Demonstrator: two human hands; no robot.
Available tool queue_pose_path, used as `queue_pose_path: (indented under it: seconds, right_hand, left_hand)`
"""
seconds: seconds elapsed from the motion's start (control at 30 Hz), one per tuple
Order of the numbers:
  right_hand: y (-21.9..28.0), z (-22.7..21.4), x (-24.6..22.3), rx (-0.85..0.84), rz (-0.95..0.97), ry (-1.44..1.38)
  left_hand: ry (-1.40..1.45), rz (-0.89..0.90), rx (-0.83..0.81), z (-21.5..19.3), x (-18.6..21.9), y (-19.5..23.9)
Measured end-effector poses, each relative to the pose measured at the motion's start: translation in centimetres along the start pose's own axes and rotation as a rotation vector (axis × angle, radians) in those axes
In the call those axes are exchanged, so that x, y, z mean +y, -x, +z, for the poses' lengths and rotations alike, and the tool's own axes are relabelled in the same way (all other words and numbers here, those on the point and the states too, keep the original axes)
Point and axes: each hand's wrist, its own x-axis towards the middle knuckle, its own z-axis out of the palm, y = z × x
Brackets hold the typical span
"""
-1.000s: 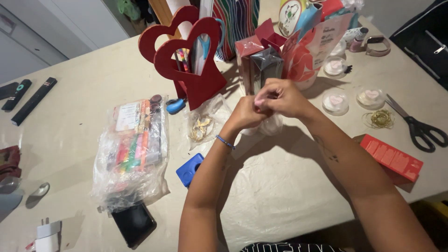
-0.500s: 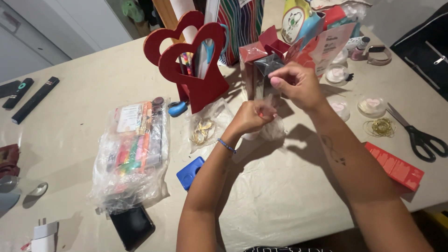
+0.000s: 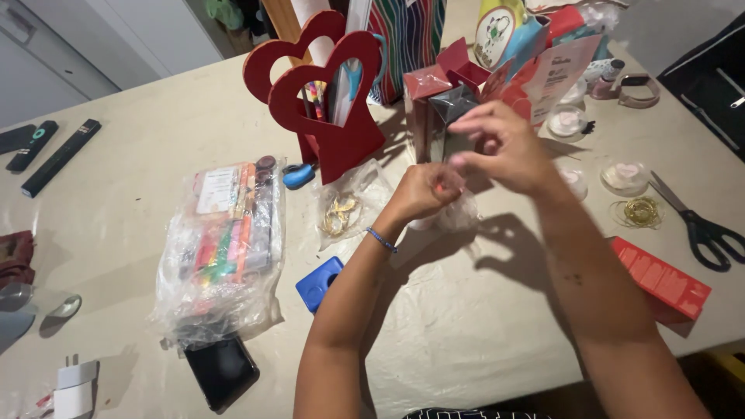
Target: Packaging small items into plastic bags and tying them with decorative ribbons.
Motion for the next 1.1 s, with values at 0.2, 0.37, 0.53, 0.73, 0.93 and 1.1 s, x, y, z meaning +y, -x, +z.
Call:
queue_pose_path:
  seconds: [0.2, 0.37, 0.53, 0.73, 0.93, 1.1]
  right_hand:
    - [0.9, -0.4, -0.1, -0.335, -0.059, 0.094]
    - [1.0, 1.7, 3.3, -0.139, -0.123, 0.088]
    - [0.9, 2.3, 4.2, -0.020, -0.182, 0.106]
    - [1.3, 2.8, 3.9, 0.044, -0.195, 0.097]
    - [4.0, 1.3, 2.0, -0.306, 0.314, -0.154]
    - [4.5, 2.2, 2.4, -0.453, 0.431, 0.121]
  left_hand:
    - [-0.026, -0.020, -0.004, -0.5, 0.4, -0.1]
    - [-0.028, -0.030, 0.017, 0.3, -1.2, -0.4]
    - [-0.027, -0.048, 0.001, 0.1, -0.9, -0.5]
    - [0.095, 0.058, -0.018, -0.4, -0.2, 0.1]
    - [0.182, 0.185, -0.077, -1.6, 1.4, 0.1]
    - [0.225, 0.168, -0.068, -1.2, 0.7, 0.3]
